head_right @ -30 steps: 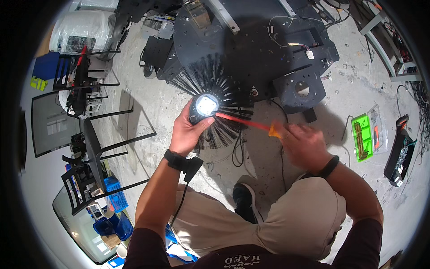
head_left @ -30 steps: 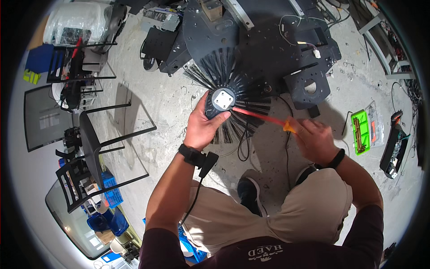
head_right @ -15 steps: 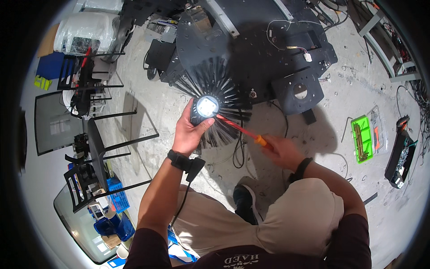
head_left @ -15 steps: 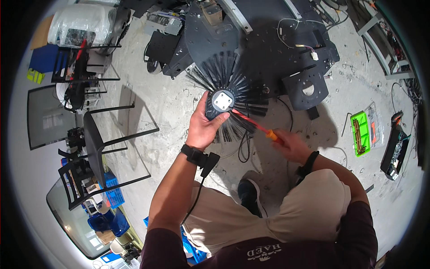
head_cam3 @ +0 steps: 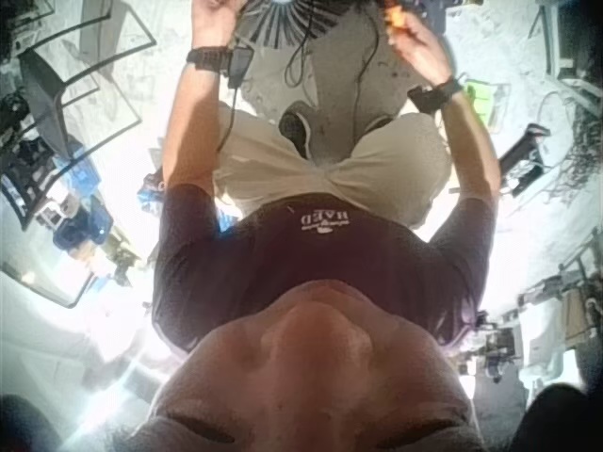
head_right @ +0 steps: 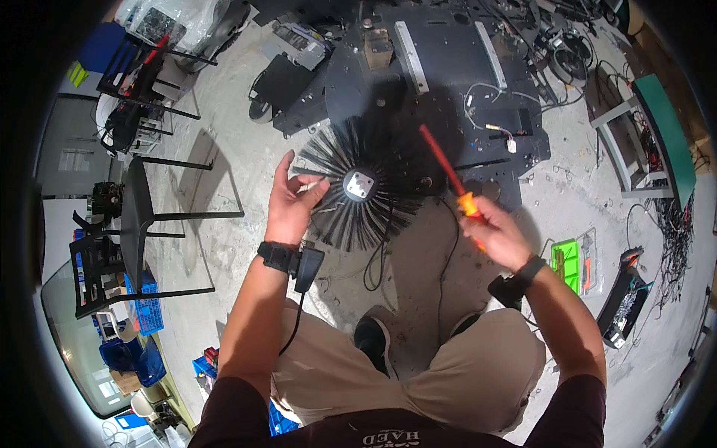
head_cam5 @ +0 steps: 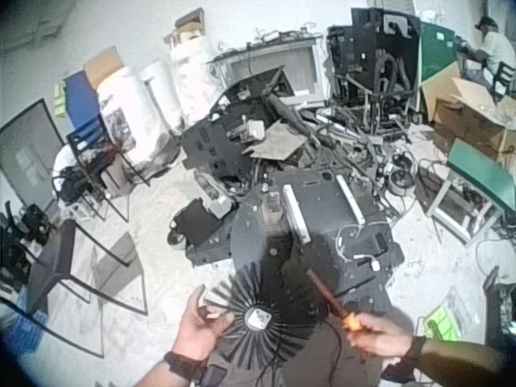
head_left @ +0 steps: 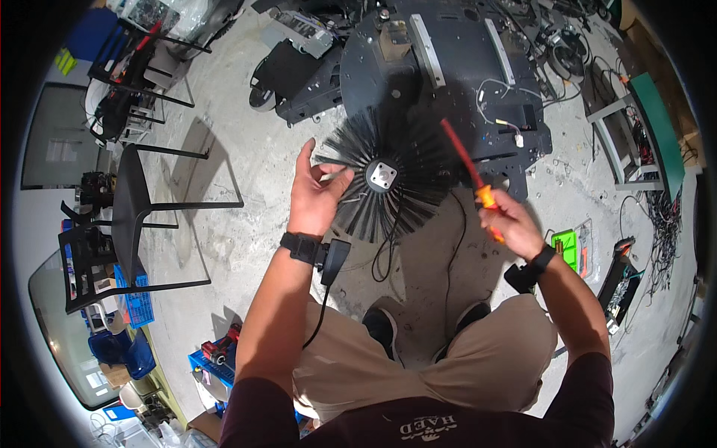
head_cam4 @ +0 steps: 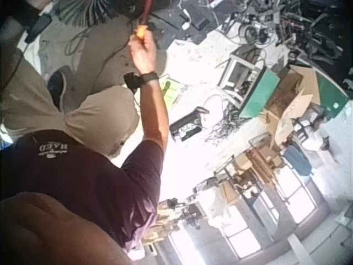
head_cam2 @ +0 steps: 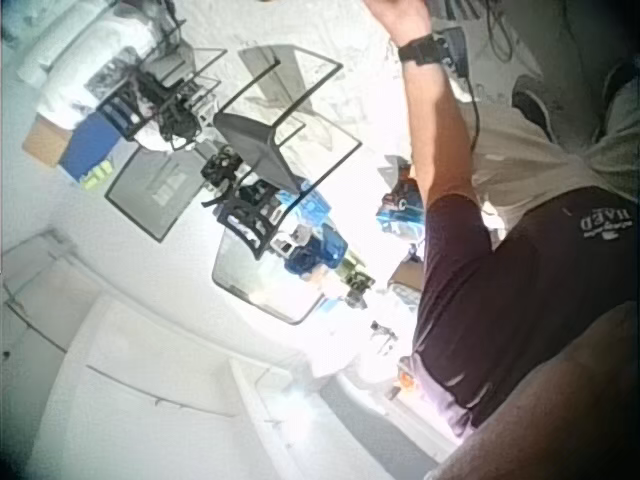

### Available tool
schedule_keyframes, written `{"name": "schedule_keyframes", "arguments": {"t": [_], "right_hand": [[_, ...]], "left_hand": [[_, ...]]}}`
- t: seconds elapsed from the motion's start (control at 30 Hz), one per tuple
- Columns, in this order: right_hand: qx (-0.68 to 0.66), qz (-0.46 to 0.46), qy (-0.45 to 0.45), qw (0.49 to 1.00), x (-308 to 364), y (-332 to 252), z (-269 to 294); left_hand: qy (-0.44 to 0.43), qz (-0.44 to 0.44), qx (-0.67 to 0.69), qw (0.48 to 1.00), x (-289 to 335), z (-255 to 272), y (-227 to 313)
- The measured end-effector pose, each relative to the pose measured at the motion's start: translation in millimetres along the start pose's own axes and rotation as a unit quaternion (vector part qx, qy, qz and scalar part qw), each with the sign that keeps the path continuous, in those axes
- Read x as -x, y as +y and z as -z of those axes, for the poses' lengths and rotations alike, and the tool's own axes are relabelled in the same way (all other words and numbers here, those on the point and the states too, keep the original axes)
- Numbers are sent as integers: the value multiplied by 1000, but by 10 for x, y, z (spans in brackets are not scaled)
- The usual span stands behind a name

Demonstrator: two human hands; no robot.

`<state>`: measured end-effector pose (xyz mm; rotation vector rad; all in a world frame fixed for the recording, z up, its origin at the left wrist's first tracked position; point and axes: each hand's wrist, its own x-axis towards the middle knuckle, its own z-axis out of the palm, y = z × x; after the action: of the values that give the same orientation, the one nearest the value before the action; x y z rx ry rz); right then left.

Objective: The recorder is assembling or repairing a large circular brush assembly, connecting internal wires and using a screwdriver to secure components.

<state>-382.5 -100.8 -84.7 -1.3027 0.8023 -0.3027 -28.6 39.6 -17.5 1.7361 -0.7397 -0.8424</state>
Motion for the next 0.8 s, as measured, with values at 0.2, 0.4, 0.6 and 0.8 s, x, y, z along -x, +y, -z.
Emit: {"name": "schedule_keyframes", "arguments": {"t": [0.2,0.4,0.6,0.8], "right_hand": [[-122,-119,-137,976,-49,335,-571],[-105,-112,-91,984,-59,629,-1002],[80,4,-51,995,-263,240,-1049],[-26,-55,-79,995,-279,116,-1101]], "left_hand": [[-35,37,-17,999,104,52,32],[-66,159,42,984,163,210,-9],[-68,171,36,982,221,151,34],[-68,137,-48,987,231,183,114]]}}
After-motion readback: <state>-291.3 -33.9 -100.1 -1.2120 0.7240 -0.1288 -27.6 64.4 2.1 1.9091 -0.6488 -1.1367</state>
